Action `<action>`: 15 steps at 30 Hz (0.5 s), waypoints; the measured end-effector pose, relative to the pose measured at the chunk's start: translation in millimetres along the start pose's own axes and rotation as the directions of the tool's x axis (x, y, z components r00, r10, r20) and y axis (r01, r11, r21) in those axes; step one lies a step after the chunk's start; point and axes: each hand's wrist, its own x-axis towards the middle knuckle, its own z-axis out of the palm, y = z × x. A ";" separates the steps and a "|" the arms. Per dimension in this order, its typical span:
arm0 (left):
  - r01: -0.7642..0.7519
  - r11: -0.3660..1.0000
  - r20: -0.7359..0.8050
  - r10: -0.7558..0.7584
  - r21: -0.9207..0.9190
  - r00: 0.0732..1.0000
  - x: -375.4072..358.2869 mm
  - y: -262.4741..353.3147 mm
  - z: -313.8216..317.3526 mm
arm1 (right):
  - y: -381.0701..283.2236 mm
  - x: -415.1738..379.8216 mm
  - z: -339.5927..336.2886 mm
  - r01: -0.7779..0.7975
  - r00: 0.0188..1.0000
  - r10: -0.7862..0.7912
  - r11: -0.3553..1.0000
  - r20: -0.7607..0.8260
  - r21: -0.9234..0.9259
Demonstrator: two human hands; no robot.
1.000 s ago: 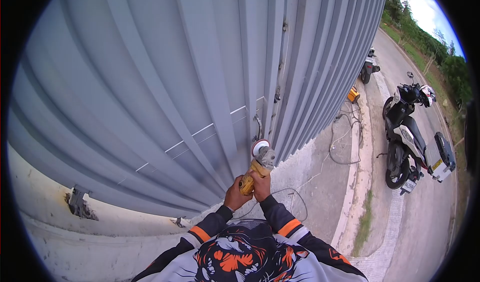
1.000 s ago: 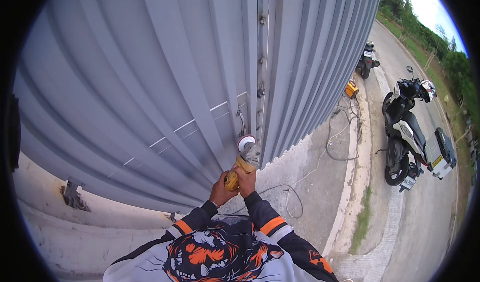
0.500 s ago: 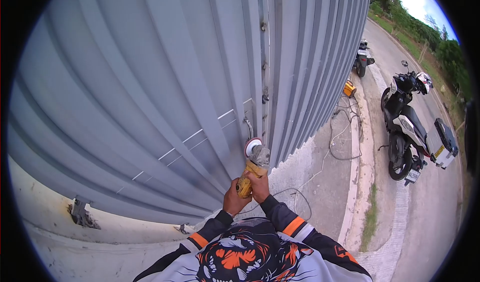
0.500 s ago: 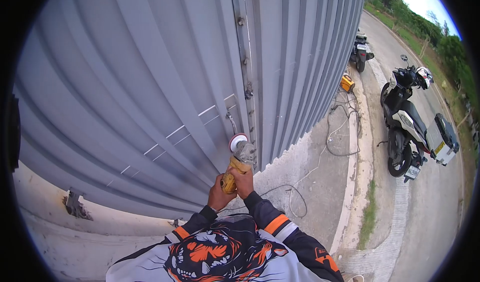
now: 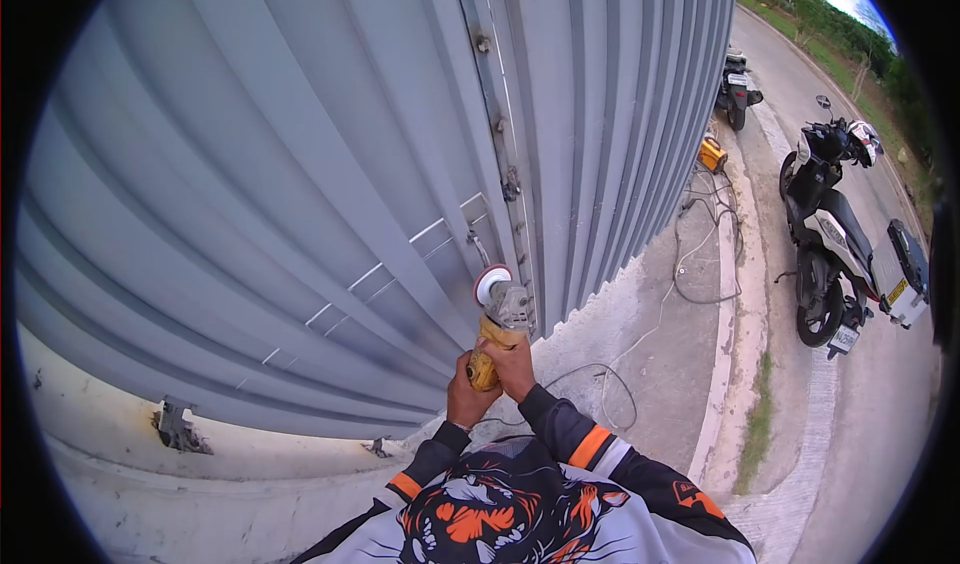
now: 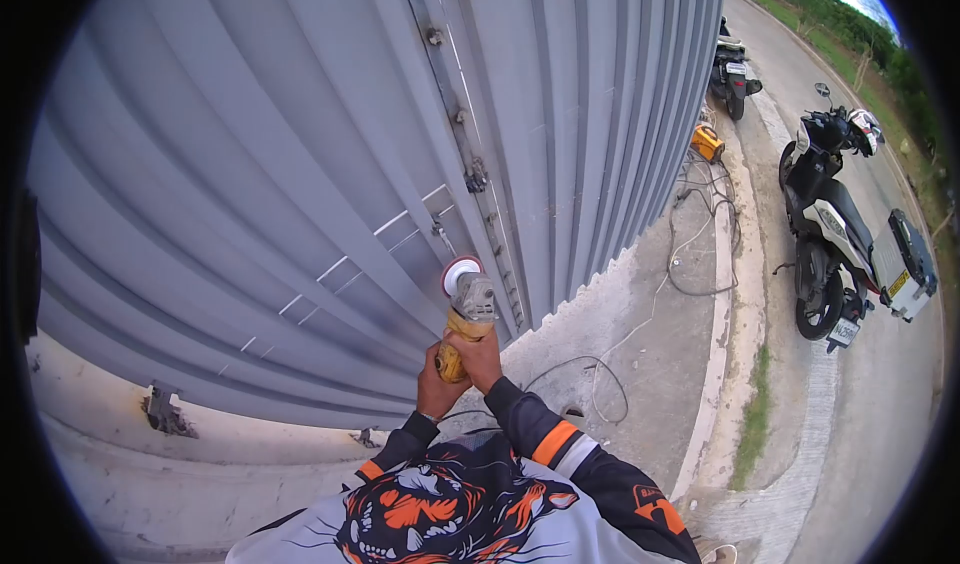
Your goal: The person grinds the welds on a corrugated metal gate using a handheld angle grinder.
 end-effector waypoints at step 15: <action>0.143 0.950 0.013 -0.152 0.278 0.988 -16.7 10.3 10.7 | 34.2 -3.1 -25.7 -0.185 0.982 0.190 0.944 0.009 0.272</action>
